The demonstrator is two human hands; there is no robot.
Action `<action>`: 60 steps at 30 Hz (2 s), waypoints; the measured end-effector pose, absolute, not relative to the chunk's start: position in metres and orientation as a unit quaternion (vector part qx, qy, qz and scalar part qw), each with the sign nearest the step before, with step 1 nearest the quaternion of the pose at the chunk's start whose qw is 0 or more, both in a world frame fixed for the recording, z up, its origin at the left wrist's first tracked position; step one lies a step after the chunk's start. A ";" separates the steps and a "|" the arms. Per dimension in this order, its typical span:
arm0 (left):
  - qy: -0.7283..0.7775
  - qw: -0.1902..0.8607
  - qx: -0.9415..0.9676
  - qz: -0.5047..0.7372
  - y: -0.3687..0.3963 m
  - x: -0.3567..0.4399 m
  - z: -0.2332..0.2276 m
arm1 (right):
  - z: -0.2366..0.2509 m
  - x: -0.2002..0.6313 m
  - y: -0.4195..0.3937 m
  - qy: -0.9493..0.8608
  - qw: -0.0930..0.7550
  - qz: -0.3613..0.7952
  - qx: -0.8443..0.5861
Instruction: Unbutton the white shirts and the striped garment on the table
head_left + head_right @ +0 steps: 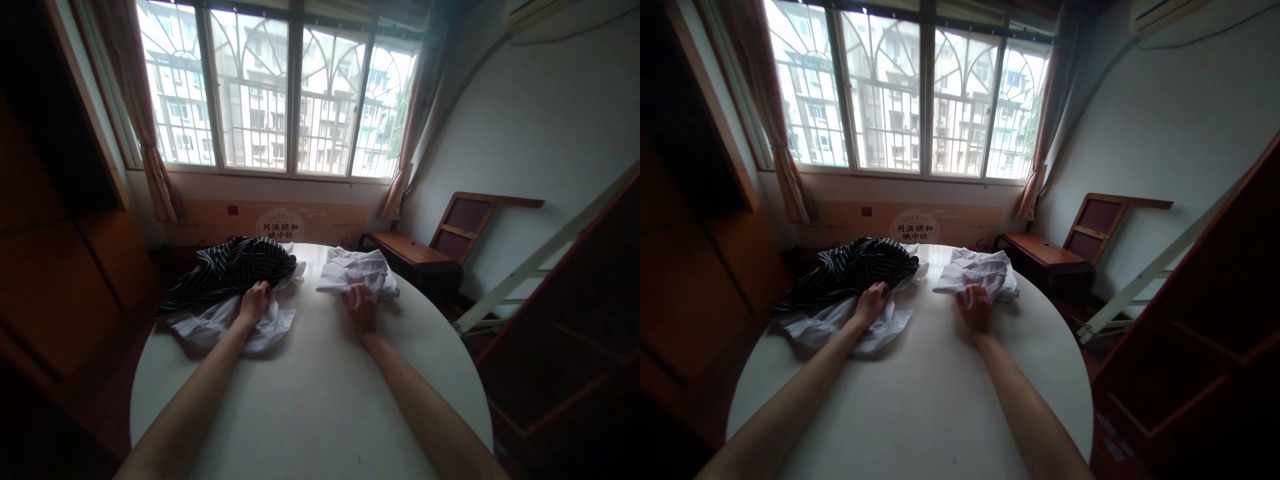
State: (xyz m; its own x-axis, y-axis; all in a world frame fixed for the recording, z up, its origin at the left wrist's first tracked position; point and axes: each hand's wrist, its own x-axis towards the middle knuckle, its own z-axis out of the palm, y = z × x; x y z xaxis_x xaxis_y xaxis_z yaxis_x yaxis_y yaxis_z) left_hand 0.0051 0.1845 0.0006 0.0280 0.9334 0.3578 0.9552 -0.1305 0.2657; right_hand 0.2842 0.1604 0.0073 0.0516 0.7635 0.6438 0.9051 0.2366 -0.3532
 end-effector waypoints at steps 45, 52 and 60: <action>-0.287 -0.504 -0.759 -0.297 0.100 0.077 0.060 | 0.068 0.258 0.096 -0.825 0.486 0.000 -0.290; -0.365 -0.387 -0.748 -0.397 0.100 0.072 0.063 | 0.066 0.252 0.096 -0.840 0.448 -0.009 -0.306; -0.369 -0.222 -0.790 -0.437 0.101 0.071 0.062 | 0.066 0.252 0.095 -0.832 0.410 -0.018 -0.372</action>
